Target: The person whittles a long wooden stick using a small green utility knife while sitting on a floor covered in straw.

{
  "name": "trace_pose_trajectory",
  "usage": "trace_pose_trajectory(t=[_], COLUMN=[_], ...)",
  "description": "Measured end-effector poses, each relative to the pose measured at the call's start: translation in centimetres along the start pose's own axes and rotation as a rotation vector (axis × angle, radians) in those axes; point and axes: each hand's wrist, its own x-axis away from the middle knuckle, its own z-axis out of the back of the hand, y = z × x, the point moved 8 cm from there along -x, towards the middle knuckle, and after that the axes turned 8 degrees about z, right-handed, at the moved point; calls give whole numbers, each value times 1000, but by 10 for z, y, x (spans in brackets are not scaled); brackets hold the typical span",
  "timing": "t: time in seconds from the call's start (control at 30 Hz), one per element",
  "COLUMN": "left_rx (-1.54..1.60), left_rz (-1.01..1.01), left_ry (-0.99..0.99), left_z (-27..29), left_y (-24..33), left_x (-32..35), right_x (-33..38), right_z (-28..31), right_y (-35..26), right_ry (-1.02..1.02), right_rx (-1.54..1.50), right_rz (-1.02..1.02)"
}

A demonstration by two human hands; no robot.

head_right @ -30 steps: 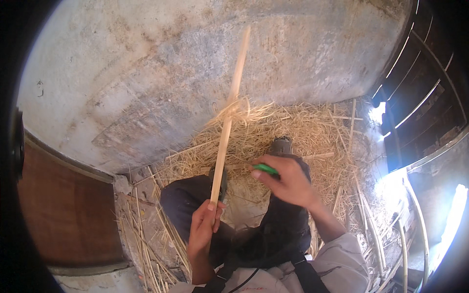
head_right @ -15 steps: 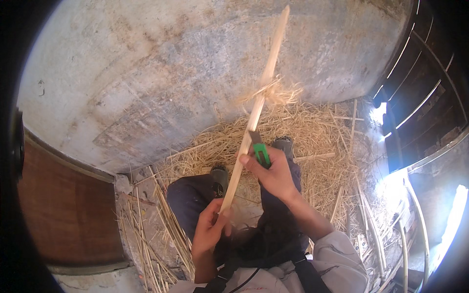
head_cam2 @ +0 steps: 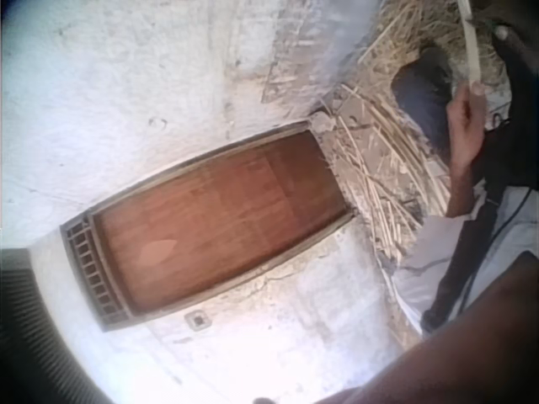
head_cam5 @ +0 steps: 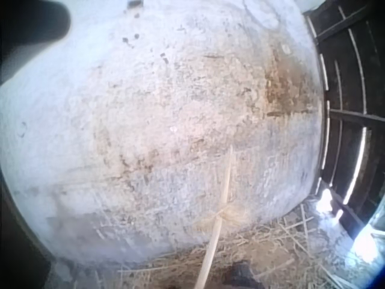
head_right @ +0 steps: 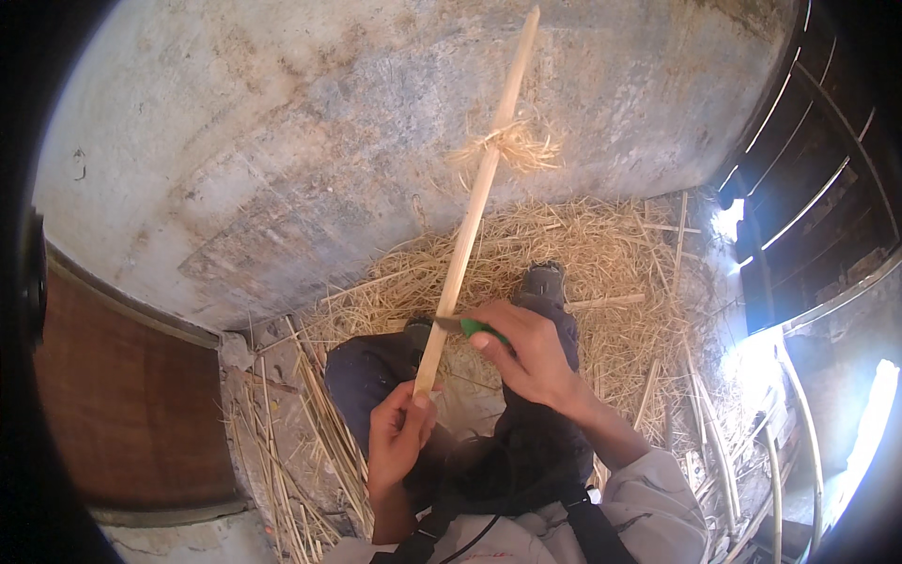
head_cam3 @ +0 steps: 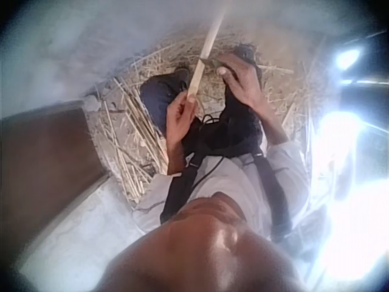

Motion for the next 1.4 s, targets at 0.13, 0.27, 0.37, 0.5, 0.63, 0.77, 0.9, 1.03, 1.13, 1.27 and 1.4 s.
trace_pose_trajectory(t=[0.13, 0.27, 0.37, 0.5, 0.63, 0.77, 0.9, 1.03, 1.13, 1.27, 1.4], left_rx=[78, 86, 92, 70, 25, -7, -61, -84, -95, -104, -99], left_rz=[77, 76, 83, 61, 20, 17, 3, 11, 0, 3, 1], left_ry=[20, 21, 26, 65, 98, 126, 149, 169, 183, 197, 203], left_z=[2, 0, -2, -4, -3, -2, -2, -3, -3, -2, -2], left_y=[1, 4, 4, 9, 12, 13, 16, 20, 21, 20, 21], left_x=[1, 1, 1, 2, 2, 2, 3, 5, 5, 7, 9], right_x=[12, 19, 22, 21, 20, 19, 19, 17, 15, 16, 15], right_z=[-9, -12, -10, -9, -8, -8, -5, -2, -1, -2, -2], right_y=[-11, -19, -22, -25, -26, -33, -33, -36, -38, -36, -38], right_ry=[-114, -105, -71, -31, -22, 11, 32, 42, 43, 44, 43], right_rx=[251, 405, 459, 496, 521, 546, 563, 548, 544, 542, 549], right_rz=[133, 186, 210, 210, 194, 205, 189, 190, 189, 190, 188])
